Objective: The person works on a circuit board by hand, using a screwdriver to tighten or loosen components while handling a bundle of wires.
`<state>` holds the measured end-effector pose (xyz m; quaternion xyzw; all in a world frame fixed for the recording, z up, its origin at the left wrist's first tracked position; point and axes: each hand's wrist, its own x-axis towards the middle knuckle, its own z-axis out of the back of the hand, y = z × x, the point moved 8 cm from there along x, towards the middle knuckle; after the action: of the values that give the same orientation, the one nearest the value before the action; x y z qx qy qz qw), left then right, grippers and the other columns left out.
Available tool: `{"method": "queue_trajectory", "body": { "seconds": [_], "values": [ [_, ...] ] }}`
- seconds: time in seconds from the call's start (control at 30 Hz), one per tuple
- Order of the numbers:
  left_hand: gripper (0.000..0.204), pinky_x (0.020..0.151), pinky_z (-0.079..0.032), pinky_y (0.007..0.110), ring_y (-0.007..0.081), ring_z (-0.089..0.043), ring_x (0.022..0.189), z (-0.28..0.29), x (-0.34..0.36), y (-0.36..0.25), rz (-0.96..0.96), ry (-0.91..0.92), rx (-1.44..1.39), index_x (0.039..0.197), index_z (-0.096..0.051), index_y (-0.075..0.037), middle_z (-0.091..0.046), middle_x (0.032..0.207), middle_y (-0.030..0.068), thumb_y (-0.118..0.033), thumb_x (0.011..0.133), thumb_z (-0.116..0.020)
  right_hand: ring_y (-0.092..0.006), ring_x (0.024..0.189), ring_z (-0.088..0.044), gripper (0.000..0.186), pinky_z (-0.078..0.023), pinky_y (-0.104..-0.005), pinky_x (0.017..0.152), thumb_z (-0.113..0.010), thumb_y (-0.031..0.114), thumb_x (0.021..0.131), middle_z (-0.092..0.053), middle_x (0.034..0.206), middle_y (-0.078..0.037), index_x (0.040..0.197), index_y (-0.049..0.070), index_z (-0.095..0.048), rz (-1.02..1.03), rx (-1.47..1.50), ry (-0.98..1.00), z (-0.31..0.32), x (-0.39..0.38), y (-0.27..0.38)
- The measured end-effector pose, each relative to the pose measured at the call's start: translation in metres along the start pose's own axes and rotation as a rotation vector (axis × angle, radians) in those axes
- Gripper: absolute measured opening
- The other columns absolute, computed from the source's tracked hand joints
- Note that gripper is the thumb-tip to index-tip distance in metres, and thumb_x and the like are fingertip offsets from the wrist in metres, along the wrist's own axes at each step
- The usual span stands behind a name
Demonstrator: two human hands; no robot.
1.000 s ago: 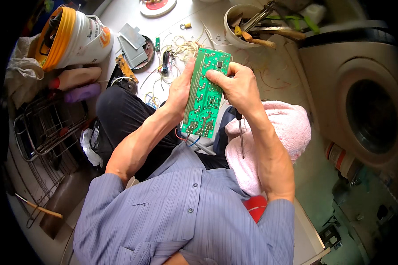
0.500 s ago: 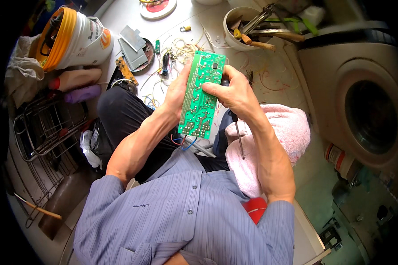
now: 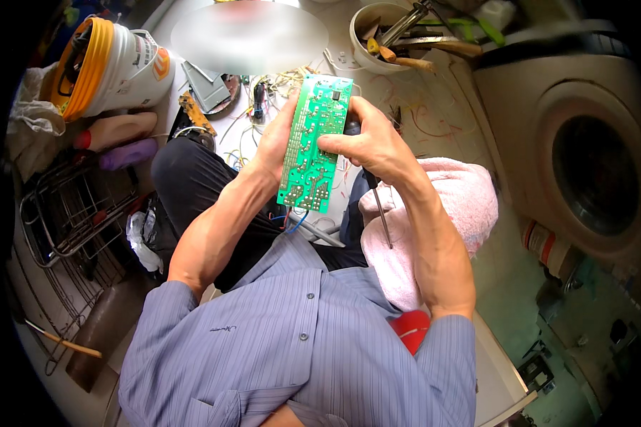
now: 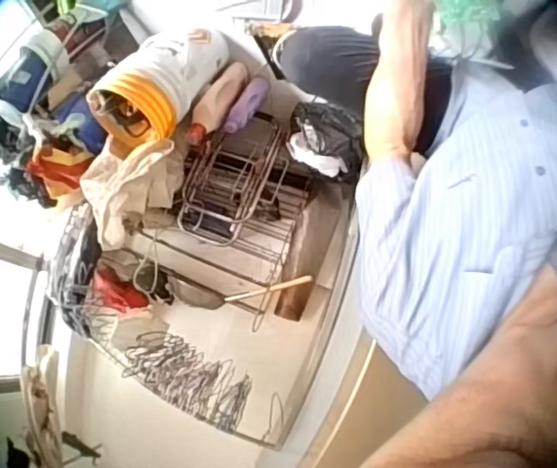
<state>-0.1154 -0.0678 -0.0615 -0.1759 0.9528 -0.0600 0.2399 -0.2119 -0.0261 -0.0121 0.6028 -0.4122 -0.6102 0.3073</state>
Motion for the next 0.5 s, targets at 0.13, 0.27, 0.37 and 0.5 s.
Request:
{"method": "queue_trajectory", "body": {
  "seconds": [0.13, 0.27, 0.37, 0.5],
  "values": [
    [0.062, 0.075, -0.064, 0.048, 0.0291, -0.072, 0.091, 0.003, 0.001, 0.001, 0.004, 0.005, -0.016, 0.129, -0.060, -0.007, -0.070, 0.112, 0.0150, -0.059, 0.105, -0.037, -0.0040, 0.063, -0.053, 0.048, -0.041, -0.0191, 0.051, -0.081, 0.011, 0.081, -0.063, 0.093, -0.003, 0.121, -0.001, -0.057, -0.026, -0.022, 0.019, 0.000, -0.001, -0.002],
    [0.055, 0.084, -0.061, 0.042, 0.0235, -0.071, 0.096, 0.003, 0.003, -0.003, 0.003, 0.050, -0.011, 0.129, -0.062, -0.007, -0.071, 0.114, 0.0106, -0.051, 0.108, -0.037, -0.0084, 0.073, -0.057, 0.064, -0.046, -0.0231, 0.056, -0.085, 0.017, 0.077, -0.063, 0.098, -0.007, 0.129, -0.002, -0.053, -0.018, -0.023, 0.062, -0.001, -0.002, -0.001],
    [0.054, 0.082, -0.062, 0.042, 0.0231, -0.071, 0.094, 0.006, 0.006, -0.007, -0.015, 0.028, -0.011, 0.128, -0.062, -0.007, -0.071, 0.113, 0.0101, -0.050, 0.108, -0.037, -0.0108, 0.081, -0.059, 0.069, -0.048, -0.0243, 0.060, -0.086, 0.018, 0.075, -0.061, 0.108, -0.009, 0.131, -0.002, -0.051, -0.017, -0.026, 0.082, -0.001, -0.005, 0.000],
    [0.055, 0.080, -0.062, 0.041, 0.0265, -0.072, 0.094, 0.015, 0.009, -0.009, -0.044, -0.004, -0.009, 0.131, -0.061, -0.006, -0.071, 0.114, 0.0123, -0.050, 0.108, -0.036, -0.0130, 0.090, -0.060, 0.078, -0.051, -0.0261, 0.073, -0.085, 0.012, 0.074, -0.060, 0.113, -0.011, 0.140, -0.002, -0.045, -0.013, -0.043, 0.124, -0.006, -0.006, 0.005]
  ]
}}
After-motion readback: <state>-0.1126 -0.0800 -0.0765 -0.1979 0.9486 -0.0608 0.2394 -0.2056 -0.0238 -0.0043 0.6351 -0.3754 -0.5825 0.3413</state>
